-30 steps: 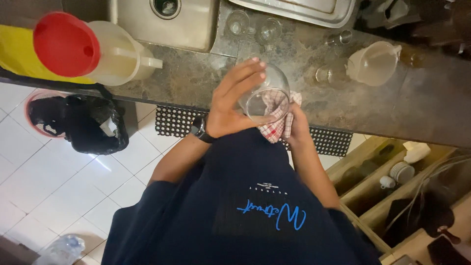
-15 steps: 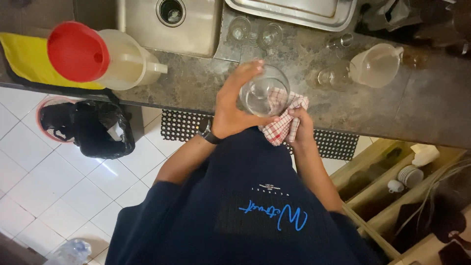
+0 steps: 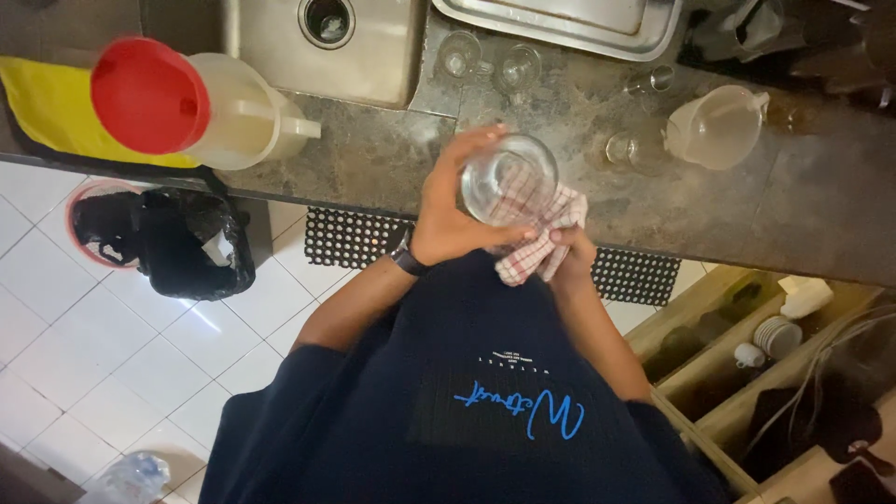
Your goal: Wiping and drying glass cups and a metal jigger with a cleaning cloth.
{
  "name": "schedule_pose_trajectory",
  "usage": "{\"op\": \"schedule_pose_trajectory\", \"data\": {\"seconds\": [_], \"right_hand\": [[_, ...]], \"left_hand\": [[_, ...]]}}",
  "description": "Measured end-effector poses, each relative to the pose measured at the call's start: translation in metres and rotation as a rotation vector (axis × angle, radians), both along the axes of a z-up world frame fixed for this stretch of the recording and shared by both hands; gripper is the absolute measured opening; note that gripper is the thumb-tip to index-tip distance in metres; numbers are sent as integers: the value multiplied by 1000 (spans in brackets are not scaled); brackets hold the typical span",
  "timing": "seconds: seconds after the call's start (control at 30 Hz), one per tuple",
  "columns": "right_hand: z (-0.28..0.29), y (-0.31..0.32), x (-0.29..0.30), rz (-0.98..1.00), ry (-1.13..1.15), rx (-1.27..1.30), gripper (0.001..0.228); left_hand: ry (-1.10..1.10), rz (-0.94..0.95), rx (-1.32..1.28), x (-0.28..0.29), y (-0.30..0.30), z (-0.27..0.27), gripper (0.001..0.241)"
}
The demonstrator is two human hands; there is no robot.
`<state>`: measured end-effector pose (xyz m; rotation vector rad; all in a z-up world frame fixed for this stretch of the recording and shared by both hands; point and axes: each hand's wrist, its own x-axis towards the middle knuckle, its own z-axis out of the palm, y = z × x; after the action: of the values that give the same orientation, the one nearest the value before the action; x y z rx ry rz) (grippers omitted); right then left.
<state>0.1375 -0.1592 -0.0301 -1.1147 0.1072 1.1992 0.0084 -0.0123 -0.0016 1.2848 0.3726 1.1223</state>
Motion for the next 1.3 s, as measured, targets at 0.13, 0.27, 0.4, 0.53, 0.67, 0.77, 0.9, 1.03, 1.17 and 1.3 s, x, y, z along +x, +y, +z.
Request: {"op": "schedule_pose_trajectory", "data": {"seconds": [0.13, 0.27, 0.4, 0.53, 0.67, 0.77, 0.9, 1.03, 1.17, 1.3], "right_hand": [[-6, -13, -6, 9, -336, 133, 51], [-95, -63, 28, 78, -598, 72, 70], [-64, -26, 6, -136, -811, -16, 49], [32, 33, -8, 223, -1031, 394, 68], [17, 31, -9, 280, -1524, 354, 70], [24, 38, -10, 237, -1317, 420, 57], [-87, -23, -2, -36, -481, 17, 53], [-154, -48, 21, -103, -209, -212, 50], [-20, 6, -10, 231, -1312, 287, 52], [29, 40, -9, 262, -1159, 426, 61]], "left_hand": [[77, 25, 48, -2, 1, -16, 78], [-299, -174, -724, -1, -8, -30, 57], [-333, -262, -900, 5, -22, -67, 50], [-307, -248, -935, 9, -28, -68, 49], [-289, -215, -888, 4, -22, -55, 53], [-272, -208, -807, 1, -19, -60, 69], [-34, -219, -630, -2, -22, -54, 117], [-137, -185, -607, 4, -27, -67, 114], [-130, -199, -551, 0, -21, -70, 83], [-7, -222, -470, 3, -19, -61, 72]]}}
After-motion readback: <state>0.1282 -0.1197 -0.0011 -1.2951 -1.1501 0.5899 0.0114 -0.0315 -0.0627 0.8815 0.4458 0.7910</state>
